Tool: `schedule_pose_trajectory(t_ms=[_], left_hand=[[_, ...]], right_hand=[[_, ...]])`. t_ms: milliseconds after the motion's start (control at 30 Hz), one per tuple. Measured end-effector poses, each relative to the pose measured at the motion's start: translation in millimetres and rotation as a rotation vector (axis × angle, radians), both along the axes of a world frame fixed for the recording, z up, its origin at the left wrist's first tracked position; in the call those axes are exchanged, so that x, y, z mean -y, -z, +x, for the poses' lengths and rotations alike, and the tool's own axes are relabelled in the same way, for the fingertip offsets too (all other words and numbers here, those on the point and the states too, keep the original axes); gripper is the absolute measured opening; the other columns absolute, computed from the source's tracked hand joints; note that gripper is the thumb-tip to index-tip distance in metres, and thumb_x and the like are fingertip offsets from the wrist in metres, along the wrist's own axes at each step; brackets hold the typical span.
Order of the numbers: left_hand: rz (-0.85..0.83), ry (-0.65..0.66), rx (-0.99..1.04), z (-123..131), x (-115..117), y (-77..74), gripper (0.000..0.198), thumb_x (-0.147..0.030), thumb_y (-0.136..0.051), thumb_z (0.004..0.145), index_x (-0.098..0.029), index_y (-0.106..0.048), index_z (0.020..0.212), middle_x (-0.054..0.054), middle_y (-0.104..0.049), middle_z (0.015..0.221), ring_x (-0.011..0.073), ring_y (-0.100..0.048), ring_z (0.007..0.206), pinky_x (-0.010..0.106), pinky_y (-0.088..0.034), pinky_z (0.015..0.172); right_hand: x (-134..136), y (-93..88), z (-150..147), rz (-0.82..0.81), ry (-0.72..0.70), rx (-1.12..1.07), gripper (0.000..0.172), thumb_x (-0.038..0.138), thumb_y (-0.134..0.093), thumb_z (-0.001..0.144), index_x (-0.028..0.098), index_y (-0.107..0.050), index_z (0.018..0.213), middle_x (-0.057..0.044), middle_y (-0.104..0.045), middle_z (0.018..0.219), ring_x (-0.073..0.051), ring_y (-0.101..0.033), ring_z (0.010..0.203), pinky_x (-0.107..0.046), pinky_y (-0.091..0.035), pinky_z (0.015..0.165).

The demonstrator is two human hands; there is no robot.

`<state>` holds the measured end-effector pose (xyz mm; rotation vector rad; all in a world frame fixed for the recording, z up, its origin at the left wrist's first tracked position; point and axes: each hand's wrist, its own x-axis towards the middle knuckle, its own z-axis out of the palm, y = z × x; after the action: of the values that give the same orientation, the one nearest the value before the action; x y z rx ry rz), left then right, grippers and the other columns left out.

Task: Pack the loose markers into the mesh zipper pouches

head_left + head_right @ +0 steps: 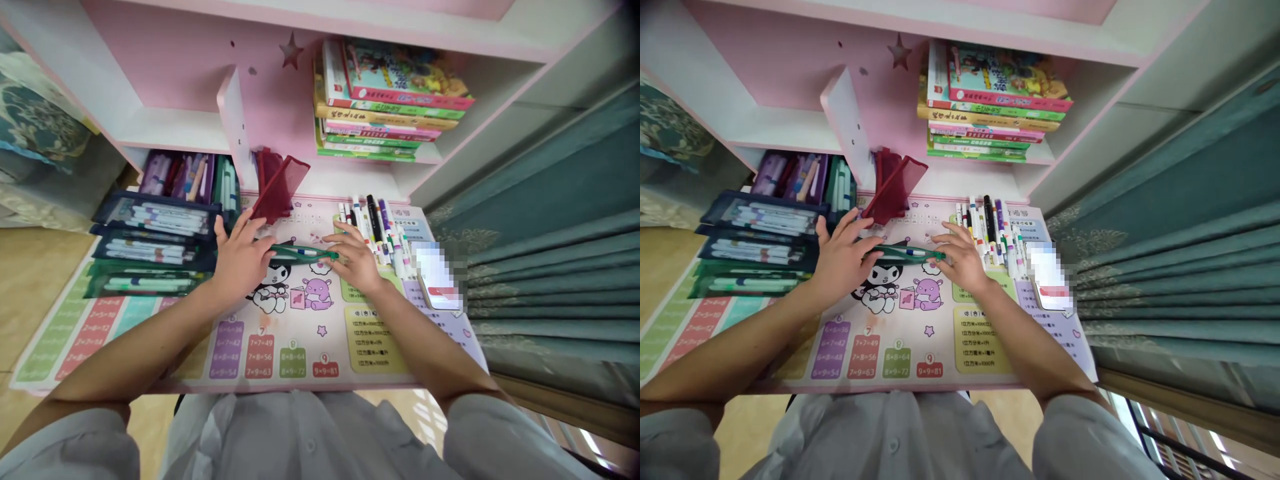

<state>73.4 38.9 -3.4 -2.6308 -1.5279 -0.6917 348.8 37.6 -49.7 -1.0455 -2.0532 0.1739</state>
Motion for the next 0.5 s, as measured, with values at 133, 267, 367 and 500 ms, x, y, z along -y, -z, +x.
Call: schedule_pose_trajectory(t_ms=[133,267,367,500], left_hand=[[-0.002,0.084,0.090,30.4,6.8,-0.9,0.022,-0.043,-0.065,0.090,-0.024,-0.074,0.096,0.010,-0.064,0.131,0.0382,-0.043,0.141,0.072,-0.009,0.119],[-0.023,0.187,0.103,66.6,10.3,0.0,0.032,-0.055,-0.066,0.087,-0.023,-0.071,0.086,0.009,-0.062,0.133,0.0390,-0.041,0.142,0.071,-0.001,0.121],[-0.015,0.181,0.113,82.6,9.5,1.5,0.030,-0.049,-0.062,0.092,-0.022,-0.069,0.080,0.009,-0.063,0.132,0.0377,-0.043,0.141,0.070,-0.002,0.121],[-0.050,0.158,0.149,85.9,7.3,1.8,0.028,-0.038,-0.057,0.095,-0.022,-0.069,0.077,0.007,-0.065,0.130,0.0354,-0.043,0.141,0.070,-0.004,0.122]], right_hand=[[5.4,0.7,-4.5,-0.030,0.059,-0.035,0.013,0.031,-0.071,0.086,0.027,-0.069,0.075,-0.002,-0.076,0.105,-0.028,-0.055,0.132,-0.057,-0.045,0.112],[9.6,0.2,-6.6,-0.068,0.106,-0.001,0.011,0.026,-0.067,0.087,0.027,-0.070,0.076,-0.003,-0.076,0.107,-0.029,-0.052,0.136,-0.058,-0.042,0.113],[11.0,-0.4,-6.8,-0.058,0.106,0.021,0.012,0.024,-0.063,0.088,0.027,-0.071,0.079,-0.004,-0.076,0.108,-0.029,-0.051,0.136,-0.057,-0.042,0.113],[11.5,-5.0,-4.6,-0.060,0.083,0.027,0.013,0.026,-0.061,0.088,0.026,-0.073,0.082,-0.005,-0.076,0.107,-0.030,-0.052,0.134,-0.056,-0.043,0.111]])
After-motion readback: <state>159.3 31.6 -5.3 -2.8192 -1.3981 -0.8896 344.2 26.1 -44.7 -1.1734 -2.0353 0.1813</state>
